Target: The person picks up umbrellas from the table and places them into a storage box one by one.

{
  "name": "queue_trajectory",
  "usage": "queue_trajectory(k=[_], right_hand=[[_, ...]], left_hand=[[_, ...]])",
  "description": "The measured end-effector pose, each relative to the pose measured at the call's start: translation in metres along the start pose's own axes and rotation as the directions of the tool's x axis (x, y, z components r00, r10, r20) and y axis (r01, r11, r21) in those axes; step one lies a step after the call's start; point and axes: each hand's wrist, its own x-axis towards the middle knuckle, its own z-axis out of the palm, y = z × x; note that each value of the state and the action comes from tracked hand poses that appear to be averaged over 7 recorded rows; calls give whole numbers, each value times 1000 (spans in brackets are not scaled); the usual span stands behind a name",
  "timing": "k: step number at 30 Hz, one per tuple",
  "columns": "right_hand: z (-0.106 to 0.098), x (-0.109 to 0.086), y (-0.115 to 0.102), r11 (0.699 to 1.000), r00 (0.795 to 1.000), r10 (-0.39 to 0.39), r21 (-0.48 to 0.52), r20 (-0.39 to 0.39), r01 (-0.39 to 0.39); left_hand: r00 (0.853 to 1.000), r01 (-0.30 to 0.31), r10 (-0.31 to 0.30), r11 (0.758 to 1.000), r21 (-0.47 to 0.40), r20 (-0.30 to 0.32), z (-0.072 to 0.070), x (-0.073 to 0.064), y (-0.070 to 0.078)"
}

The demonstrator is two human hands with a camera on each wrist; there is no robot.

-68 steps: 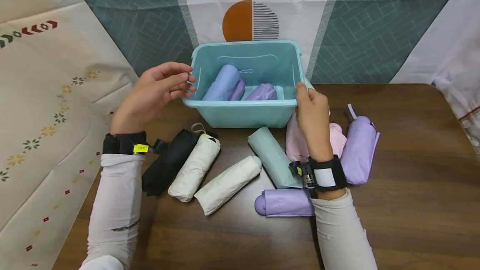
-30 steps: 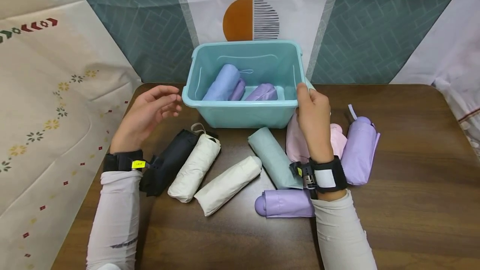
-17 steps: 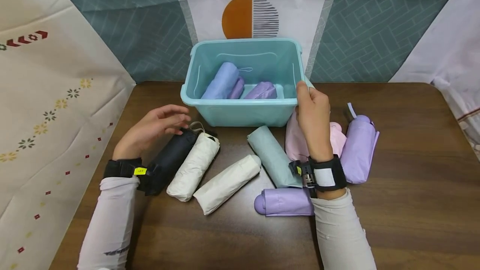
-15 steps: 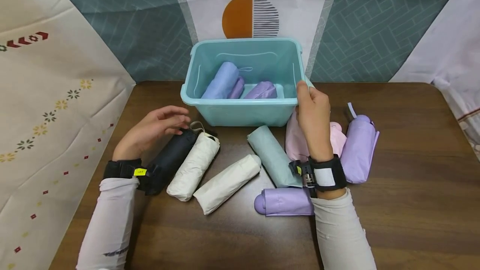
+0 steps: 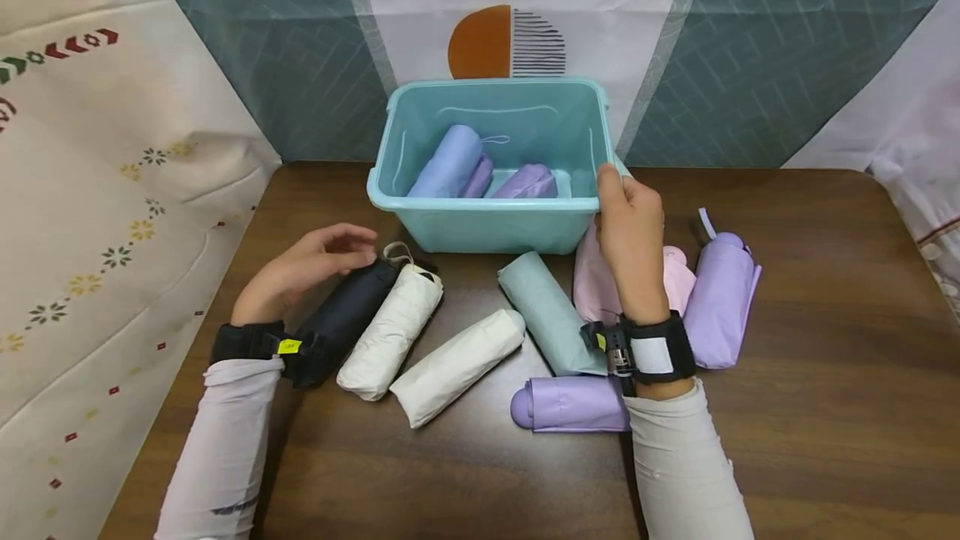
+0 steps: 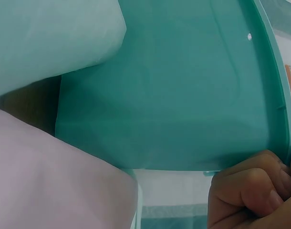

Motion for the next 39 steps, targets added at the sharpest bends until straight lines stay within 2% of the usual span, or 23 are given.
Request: queue_trajectory(k=[5,8,14,25,32,36,39], right_hand=[[-2,6,10,999,1000,-11,38,2,11],[-3,7,12,999,1000,-23,40,6,23],[-2,-2,-1,998,999,-30,51,15,29],[-2,8,15,998,1000,-15,60,4,15],[1,1,16,1000,1000,-11,17,-25,12],[3,-7,10,1000,999,-5,13,-31,5],[5,-14,4,1000,999,1,18,-35,-1]], left_hand=[[999,43,-44,997,58,14,1,0,-1],[997,69,-72,990,125,23,1,-1,0],[992,79,-101,965,250,76,2,-1,1],[987,104,-137,948,301,88,2,0,2],[990,82,-110,955,284,87,-6,-4,3],[998,45,-56,955,294,30,-13,-9,5],[1000,13,-7,965,262,-24,-21,-12,6]])
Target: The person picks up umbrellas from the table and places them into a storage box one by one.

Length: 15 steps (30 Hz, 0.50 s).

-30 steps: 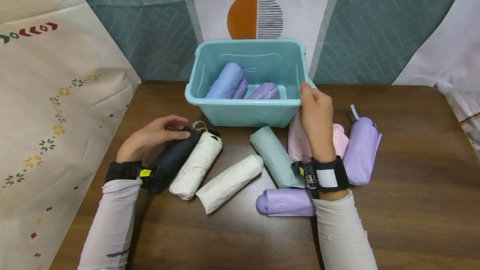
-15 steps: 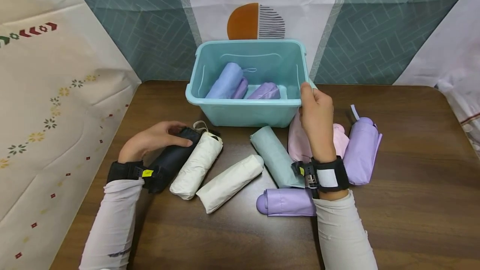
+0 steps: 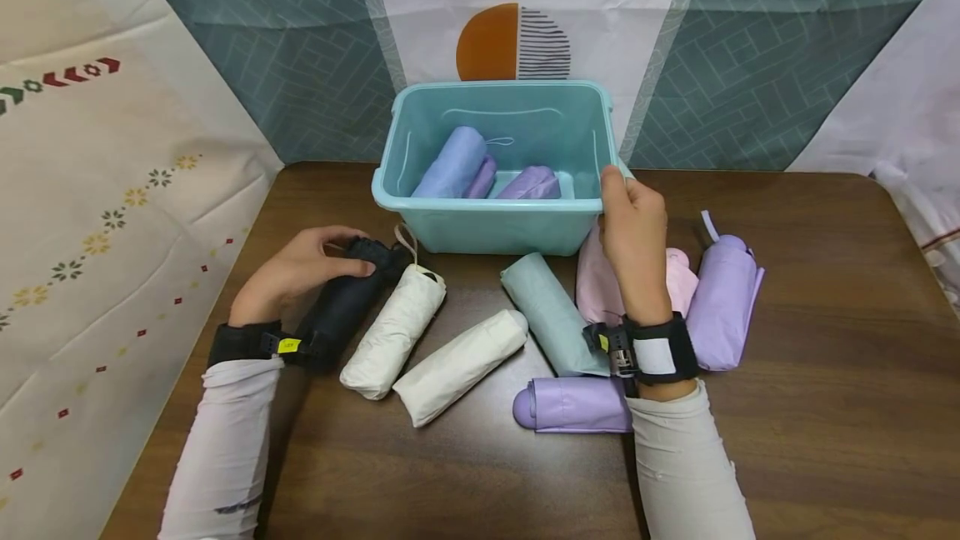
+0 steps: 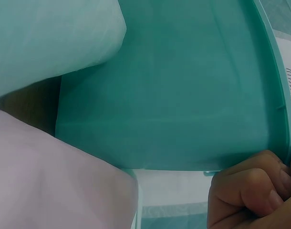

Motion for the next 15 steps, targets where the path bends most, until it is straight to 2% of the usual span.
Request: queue_trajectory(k=[4,6,7,9,11,15], right_hand=[[1,-4,-6,1000,1000,1,-8,-3,-1],[2,-6,-9,1000,1000,-4,-16,-5,4],[2,-7,-10,1000,1000,-6,-23,-6,6],[2,-8,-12,999,1000,-10,-31,-7,10],[3,-9,-12,1000,1000,-13,-25,-11,13],[2,-8,-5,1000,1000,-12,-8,-15,12]], left_hand=[[994,-52,42,994,-97,-100,-7,-4,3],[980,-104,82,988,-113,-180,-10,-7,7],[968,-135,106,984,-114,-226,-12,-8,9],[935,-204,158,972,-117,-317,-13,-11,14],[896,-276,204,952,-134,-395,-13,-13,21],[814,-422,282,888,-184,-507,-8,-18,32]])
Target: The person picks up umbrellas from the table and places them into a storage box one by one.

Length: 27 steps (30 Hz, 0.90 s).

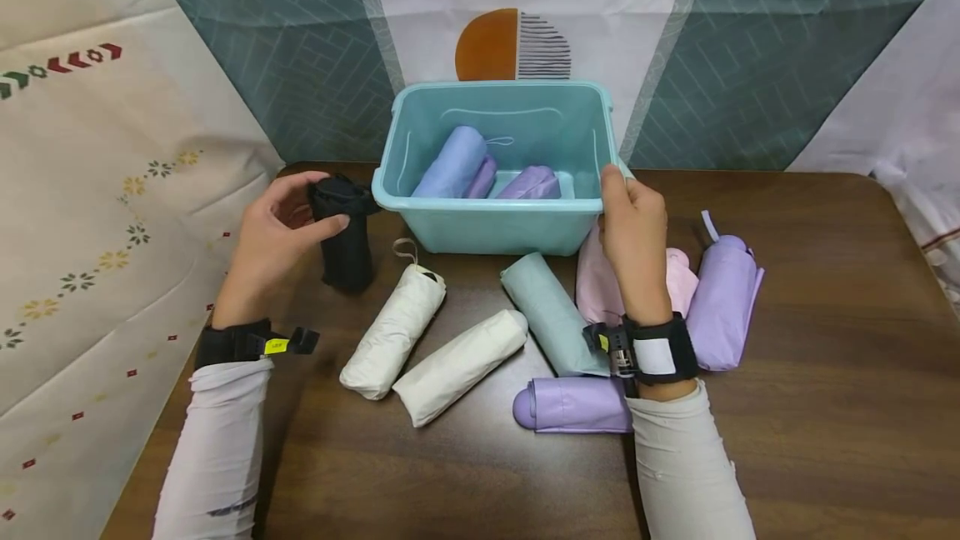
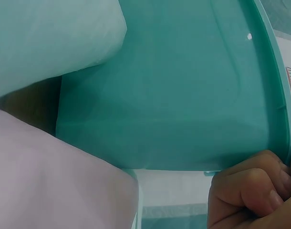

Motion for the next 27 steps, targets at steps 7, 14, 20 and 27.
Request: queue_trajectory(k=[7,14,20,27], right_hand=[[0,2,3,1000,1000,5,-2,0,-5],[2,1,0,999,1000,12,36,-5,-12],[1,7,7,998,1000,18,58,5,-18],[-1,12,12,999,1000,10,43,2,-10]], left_hand=[[994,-91,80,979,-182,-68,3,-1,6],[998,-68,67,971,-228,-11,2,1,-8],[998,-55,57,976,-209,3,3,1,-15],[997,-20,41,961,-277,68,15,5,-28]])
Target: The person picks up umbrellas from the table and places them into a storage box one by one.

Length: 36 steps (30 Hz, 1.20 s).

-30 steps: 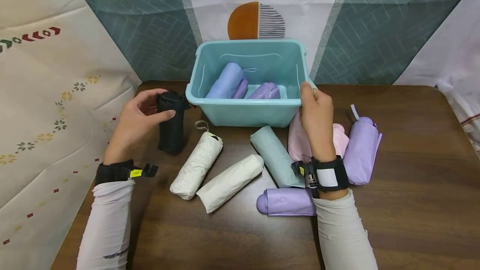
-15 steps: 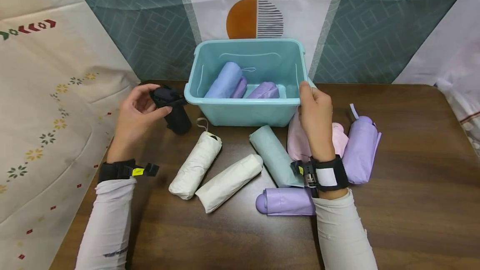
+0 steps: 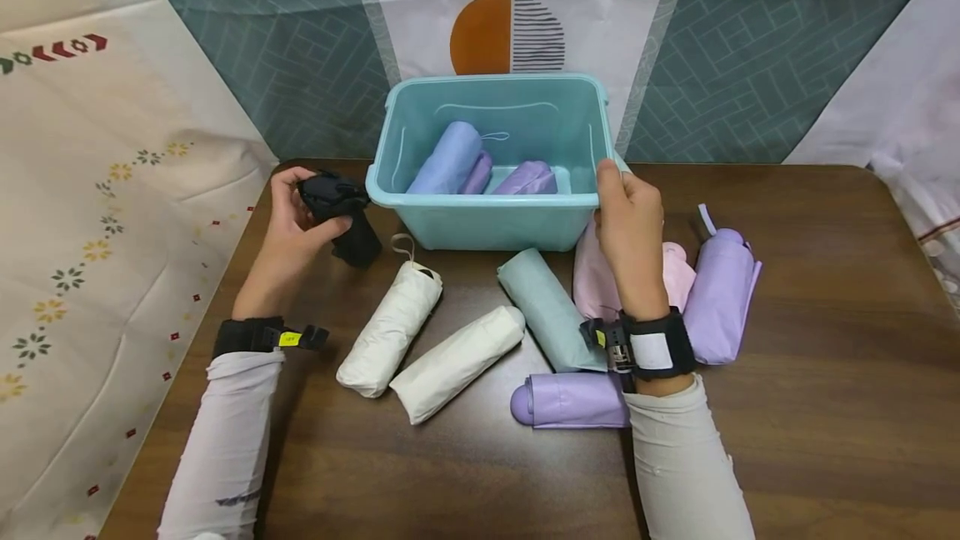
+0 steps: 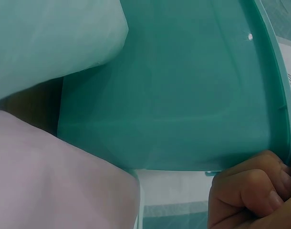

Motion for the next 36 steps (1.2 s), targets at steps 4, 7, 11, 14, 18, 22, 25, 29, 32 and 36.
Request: queue_trajectory(k=[4,7,11,14,18,22,25,29,32,36], right_hand=[[1,1,1,1000,1000,4,14,0,-4],[1,0,1,1000,1000,4,19,1,-4],[0,-2,-1,1000,1000,-1,14,4,1],[0,-3,-3,1000,1000,-4,17,7,4],[0,-5,-5,1000,1000,-11,21,9,11],[-1,-5,-4,1000,1000,-11,19,7,11],[-1,-4,-2,1000,1000,-7,13,5,7],[-1,-3,-2,1000,1000,0,8,2,0],[0,-5,-5,1000,1000,3,0,2,-3],[0,-8,-10,1000,1000,2,-21,-1,-2]], left_hand=[[1000,-19,19,999,32,3,2,2,-9],[1000,-17,16,993,120,9,2,2,-14],[1000,19,-24,975,223,17,4,1,-18],[999,30,-23,954,299,-25,6,-1,-18],[995,38,1,926,376,-104,9,-5,-15],[990,62,-11,930,361,-142,9,-7,-13],[987,71,-19,943,325,-159,8,-8,-14],[982,75,-19,952,297,-188,8,-7,-15],[975,76,-9,952,296,-220,8,-7,-15],[965,43,37,954,296,-258,8,-7,-12]])
